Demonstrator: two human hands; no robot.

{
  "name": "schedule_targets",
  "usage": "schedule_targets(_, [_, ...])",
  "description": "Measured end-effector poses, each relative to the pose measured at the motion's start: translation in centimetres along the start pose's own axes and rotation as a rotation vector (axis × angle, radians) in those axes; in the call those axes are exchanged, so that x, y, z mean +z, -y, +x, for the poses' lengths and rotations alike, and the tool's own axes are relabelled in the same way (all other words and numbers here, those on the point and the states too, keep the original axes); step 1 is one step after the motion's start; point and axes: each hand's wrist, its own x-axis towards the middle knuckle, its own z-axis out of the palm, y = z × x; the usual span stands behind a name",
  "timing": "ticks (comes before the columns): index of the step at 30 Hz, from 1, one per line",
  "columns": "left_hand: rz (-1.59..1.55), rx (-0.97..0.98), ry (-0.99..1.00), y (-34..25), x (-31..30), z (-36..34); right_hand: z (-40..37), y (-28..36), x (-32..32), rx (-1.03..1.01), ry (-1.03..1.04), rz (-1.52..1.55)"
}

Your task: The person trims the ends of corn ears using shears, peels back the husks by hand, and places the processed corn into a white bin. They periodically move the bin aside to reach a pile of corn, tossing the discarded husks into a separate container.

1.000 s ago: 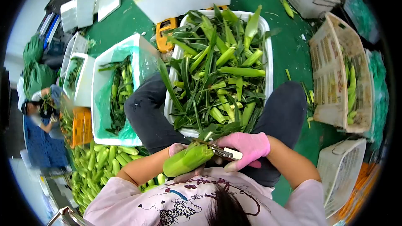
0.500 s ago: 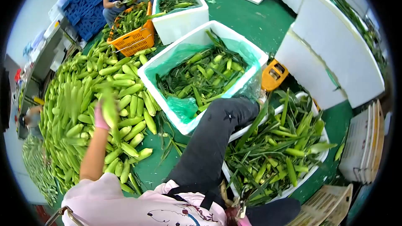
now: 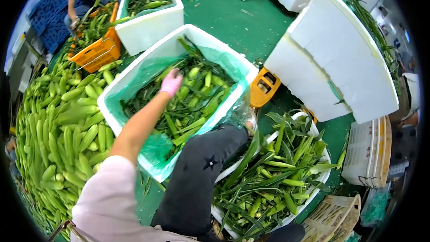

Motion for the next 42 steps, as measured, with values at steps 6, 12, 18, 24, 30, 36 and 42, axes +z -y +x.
schedule_targets(6, [0.796, -0.362, 0.123, 2.6, 8.8, 1.4, -0.5, 0.0, -1.1, 0.084, -0.068, 0.029])
schedule_targets(12, [-0.839, -0.517, 0.599, -1.4, 0.8, -5.7, -0.6, -0.3, -0.7, 0.084, -0.020, 0.053])
schedule_targets(18, [-0.660, 0.079, 0.811, -21.3, -5.2, -12.8, -2.5, -1.2, -2.1, -0.192, 0.115, 0.139])
schedule_targets(24, [-0.642, 0.224, 1.351, -33.6, 1.5, -27.7, -5.6, 9.1, -4.3, -0.914, 0.017, -0.002])
schedule_targets(30, [-0.437, 0.142, 1.210, -34.6, 8.4, -39.5, -10.1, 7.6, -11.0, -1.104, -0.345, -0.068])
schedule_targets(36, [-0.478, 0.174, 1.389, -34.4, 9.0, -43.4, -8.6, 6.3, -13.9, -1.043, -0.400, -0.513])
schedule_targets(42, [-0.447, -0.405, 1.799, -31.6, 7.2, -44.2, -6.5, 5.7, -16.7, -1.131, -0.122, -0.682])
